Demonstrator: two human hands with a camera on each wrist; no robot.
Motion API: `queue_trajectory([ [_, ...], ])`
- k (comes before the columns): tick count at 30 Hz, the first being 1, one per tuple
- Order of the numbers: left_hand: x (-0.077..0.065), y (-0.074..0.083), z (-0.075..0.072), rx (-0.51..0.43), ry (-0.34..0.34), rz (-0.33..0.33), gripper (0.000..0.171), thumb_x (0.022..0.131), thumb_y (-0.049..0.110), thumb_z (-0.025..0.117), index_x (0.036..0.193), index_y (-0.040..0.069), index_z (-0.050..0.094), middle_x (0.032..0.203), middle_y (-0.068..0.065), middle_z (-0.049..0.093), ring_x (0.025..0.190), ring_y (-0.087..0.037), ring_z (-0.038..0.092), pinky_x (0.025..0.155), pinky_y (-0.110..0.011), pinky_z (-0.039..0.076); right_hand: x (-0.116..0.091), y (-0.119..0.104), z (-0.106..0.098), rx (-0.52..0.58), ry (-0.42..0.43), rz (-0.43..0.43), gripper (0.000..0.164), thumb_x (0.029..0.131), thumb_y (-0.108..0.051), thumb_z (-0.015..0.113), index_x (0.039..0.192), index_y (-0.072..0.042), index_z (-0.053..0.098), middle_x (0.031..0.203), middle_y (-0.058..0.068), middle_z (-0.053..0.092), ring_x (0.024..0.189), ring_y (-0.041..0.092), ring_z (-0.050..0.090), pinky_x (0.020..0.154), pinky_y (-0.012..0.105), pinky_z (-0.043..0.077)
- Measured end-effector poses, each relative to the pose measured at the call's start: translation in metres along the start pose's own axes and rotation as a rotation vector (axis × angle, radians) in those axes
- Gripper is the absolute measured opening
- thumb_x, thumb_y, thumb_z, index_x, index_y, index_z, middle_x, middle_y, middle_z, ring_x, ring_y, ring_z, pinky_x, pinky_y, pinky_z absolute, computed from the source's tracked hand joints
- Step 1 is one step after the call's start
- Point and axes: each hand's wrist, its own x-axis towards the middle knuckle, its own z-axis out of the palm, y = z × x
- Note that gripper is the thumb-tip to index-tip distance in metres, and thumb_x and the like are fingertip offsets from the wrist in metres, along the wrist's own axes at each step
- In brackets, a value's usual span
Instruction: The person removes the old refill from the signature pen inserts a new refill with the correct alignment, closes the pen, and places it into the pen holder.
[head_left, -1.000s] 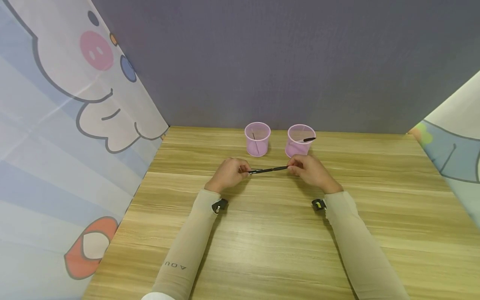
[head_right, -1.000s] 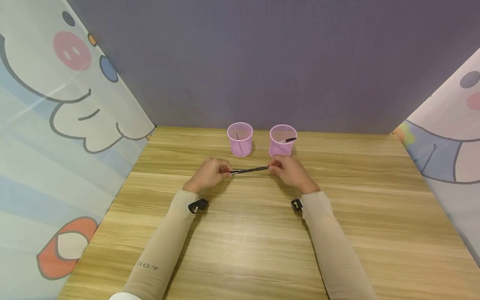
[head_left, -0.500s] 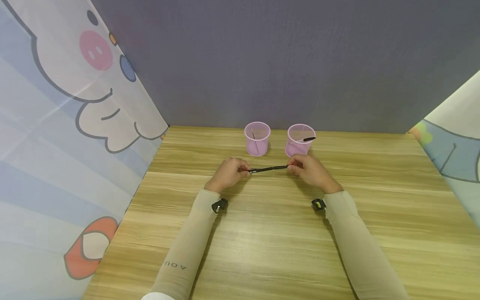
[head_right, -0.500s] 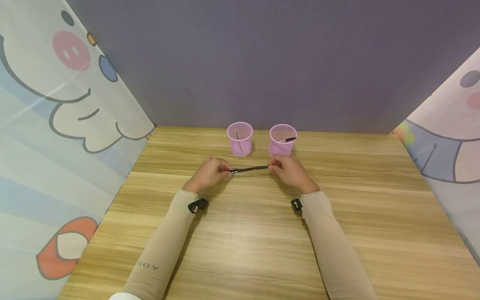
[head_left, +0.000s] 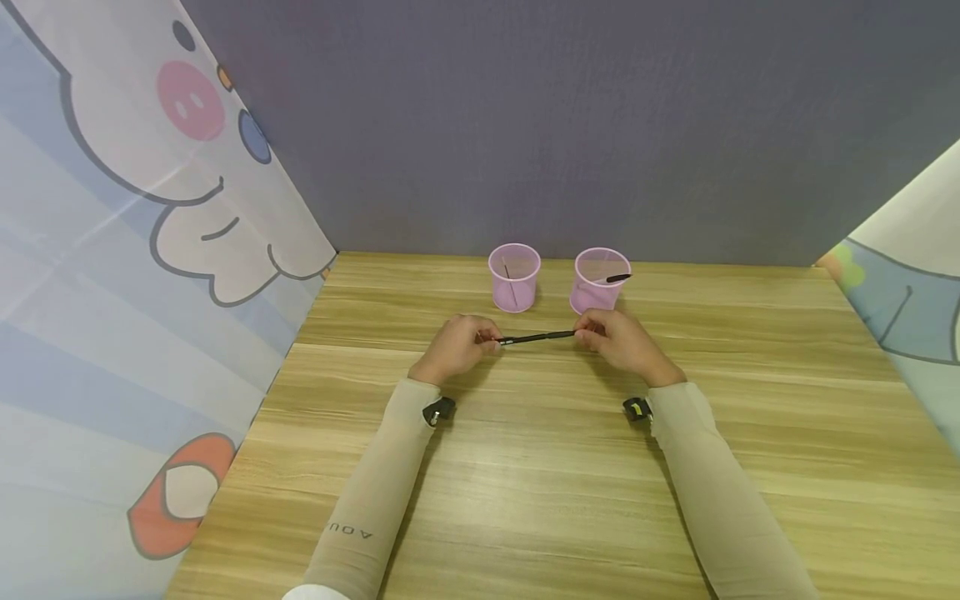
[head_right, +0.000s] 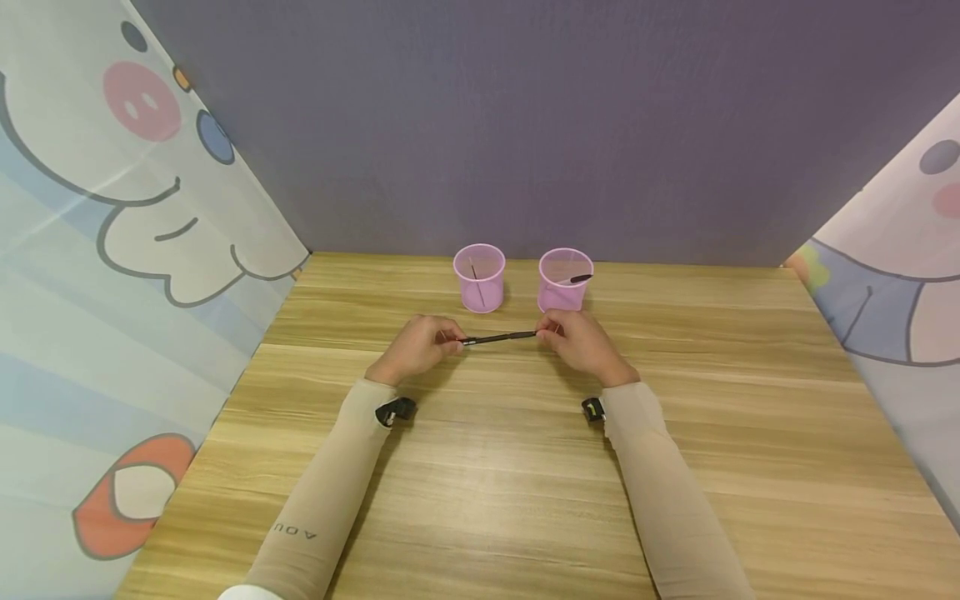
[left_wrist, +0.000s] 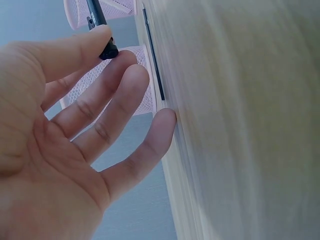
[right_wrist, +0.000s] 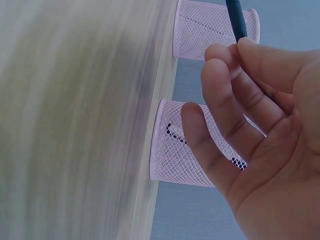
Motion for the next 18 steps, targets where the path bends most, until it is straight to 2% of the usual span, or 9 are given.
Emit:
queue_trajectory([
  [6, -0.0009, 0.0001, -0.0006, -0.017, 0.007, -0.011, 0.005, 0.094, 0.015, 0.074, 0.096, 0.014, 0.077, 0.084, 0.002, 0.075, 0.077, -0.011, 0.065, 0.074, -0.03, 0.054, 0.0002, -0.0003, 0.0001, 0.008, -0.007, 0.011, 0.006, 0.097, -0.011, 0.069, 0.097, -0.006, 0.072, 0.085, 0.004, 0.07, 0.079, 0.018, 0.06, 0.073, 0.032, 0.051],
  [18, -0.0003, 0.0009, -0.0004, 0.003, 0.017, 0.024, 0.005, 0.093, 0.016, 0.076, 0.094, 0.013, 0.078, 0.086, 0.001, 0.076, 0.077, -0.011, 0.066, 0.075, -0.029, 0.055, 0.0009, -0.0007, 0.0023, 0.035, -0.045, 0.017, 0.01, 0.1, -0.011, 0.065, 0.096, -0.004, 0.071, 0.084, 0.005, 0.071, 0.076, 0.016, 0.063, 0.068, 0.029, 0.054],
])
